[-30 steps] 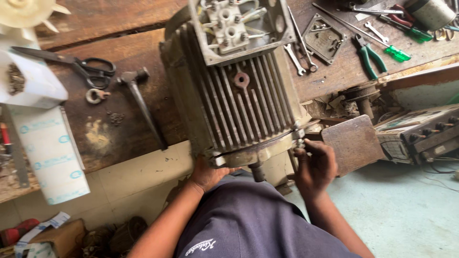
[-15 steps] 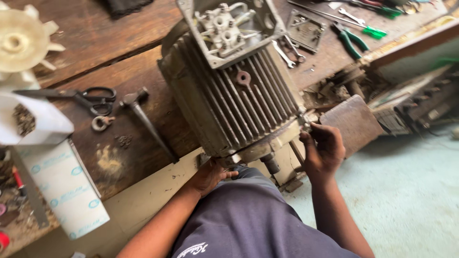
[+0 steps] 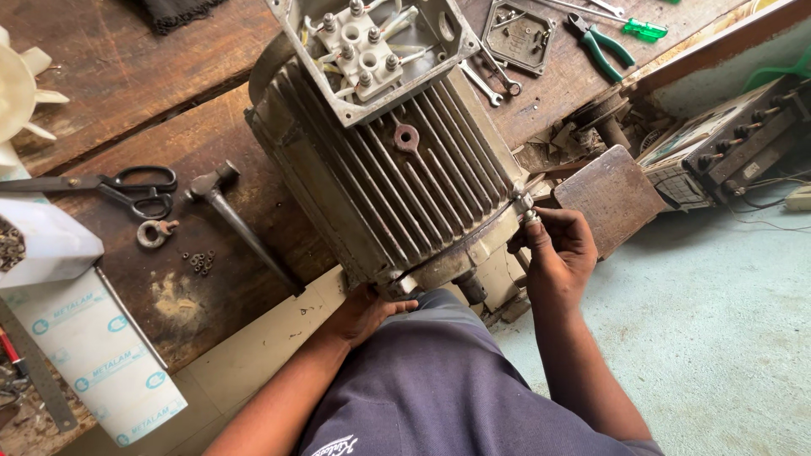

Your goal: The person assembles an electric motor on a workbench by inserting bolts and tightening them with a wrench. They also use a screwdriver to adjust a component on the motor shaft.

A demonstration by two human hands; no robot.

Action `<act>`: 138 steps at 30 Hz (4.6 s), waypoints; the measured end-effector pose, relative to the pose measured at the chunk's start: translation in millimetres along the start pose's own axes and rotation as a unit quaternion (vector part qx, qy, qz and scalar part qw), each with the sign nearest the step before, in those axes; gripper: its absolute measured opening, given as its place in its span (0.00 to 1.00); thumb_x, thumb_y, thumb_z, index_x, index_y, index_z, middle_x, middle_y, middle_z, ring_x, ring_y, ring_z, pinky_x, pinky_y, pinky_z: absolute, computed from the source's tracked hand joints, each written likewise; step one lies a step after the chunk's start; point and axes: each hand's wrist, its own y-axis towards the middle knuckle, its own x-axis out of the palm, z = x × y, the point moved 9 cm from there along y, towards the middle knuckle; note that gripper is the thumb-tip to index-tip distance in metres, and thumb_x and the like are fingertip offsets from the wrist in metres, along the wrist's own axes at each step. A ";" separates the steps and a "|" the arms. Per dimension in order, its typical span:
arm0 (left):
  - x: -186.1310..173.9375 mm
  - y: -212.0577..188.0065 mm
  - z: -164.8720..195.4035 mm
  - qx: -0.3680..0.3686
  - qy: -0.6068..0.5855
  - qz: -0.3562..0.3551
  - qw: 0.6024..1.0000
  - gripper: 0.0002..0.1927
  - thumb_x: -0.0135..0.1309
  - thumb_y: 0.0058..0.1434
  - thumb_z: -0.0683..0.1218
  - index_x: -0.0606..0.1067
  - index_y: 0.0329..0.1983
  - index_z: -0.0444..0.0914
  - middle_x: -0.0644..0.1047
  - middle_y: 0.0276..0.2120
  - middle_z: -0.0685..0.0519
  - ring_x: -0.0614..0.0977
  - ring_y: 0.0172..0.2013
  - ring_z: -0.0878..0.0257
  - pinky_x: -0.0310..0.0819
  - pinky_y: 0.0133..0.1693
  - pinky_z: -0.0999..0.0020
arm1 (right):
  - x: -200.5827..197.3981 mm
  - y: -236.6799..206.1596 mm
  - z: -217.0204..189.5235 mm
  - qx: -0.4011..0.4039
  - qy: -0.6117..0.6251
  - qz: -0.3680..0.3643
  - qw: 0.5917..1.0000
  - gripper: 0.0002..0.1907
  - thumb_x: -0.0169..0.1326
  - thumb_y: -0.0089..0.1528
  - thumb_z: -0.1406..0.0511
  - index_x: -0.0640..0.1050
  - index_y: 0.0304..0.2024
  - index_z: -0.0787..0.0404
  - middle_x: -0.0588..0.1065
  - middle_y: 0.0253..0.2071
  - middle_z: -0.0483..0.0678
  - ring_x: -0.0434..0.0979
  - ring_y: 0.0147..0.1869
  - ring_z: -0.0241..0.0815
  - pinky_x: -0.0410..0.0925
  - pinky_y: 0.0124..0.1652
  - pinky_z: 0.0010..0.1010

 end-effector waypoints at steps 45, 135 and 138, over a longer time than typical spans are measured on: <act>-14.6 0.0 -0.7 -0.027 -0.001 -0.056 0.998 0.53 0.60 0.52 0.73 0.58 0.73 0.42 0.57 0.73 0.45 0.56 0.73 0.44 0.54 0.67 0.29 | 6.6 -14.2 -18.7 -0.139 -0.284 0.040 0.948 0.12 0.49 0.75 0.62 0.71 0.46 0.67 0.69 0.31 0.48 0.67 0.34 0.35 0.63 0.35 0.28; 2.5 7.4 7.8 0.066 0.055 0.072 0.994 0.54 0.35 0.53 0.83 0.62 0.73 0.45 0.69 0.69 0.47 0.70 0.69 0.49 0.64 0.63 0.41 | 21.9 10.2 -41.9 -0.388 -0.318 -0.141 0.854 0.10 0.57 0.63 0.74 0.73 0.46 0.65 0.76 0.33 0.53 0.77 0.34 0.45 0.70 0.35 0.32; 0.8 6.6 -0.9 0.112 0.002 0.116 0.987 0.46 0.32 0.67 0.80 0.67 0.67 0.40 0.74 0.60 0.45 0.74 0.66 0.48 0.67 0.61 0.40 | 20.8 19.2 -30.0 -0.388 -0.274 -0.166 0.864 0.10 0.57 0.62 0.74 0.73 0.45 0.65 0.76 0.32 0.52 0.78 0.34 0.45 0.70 0.35 0.34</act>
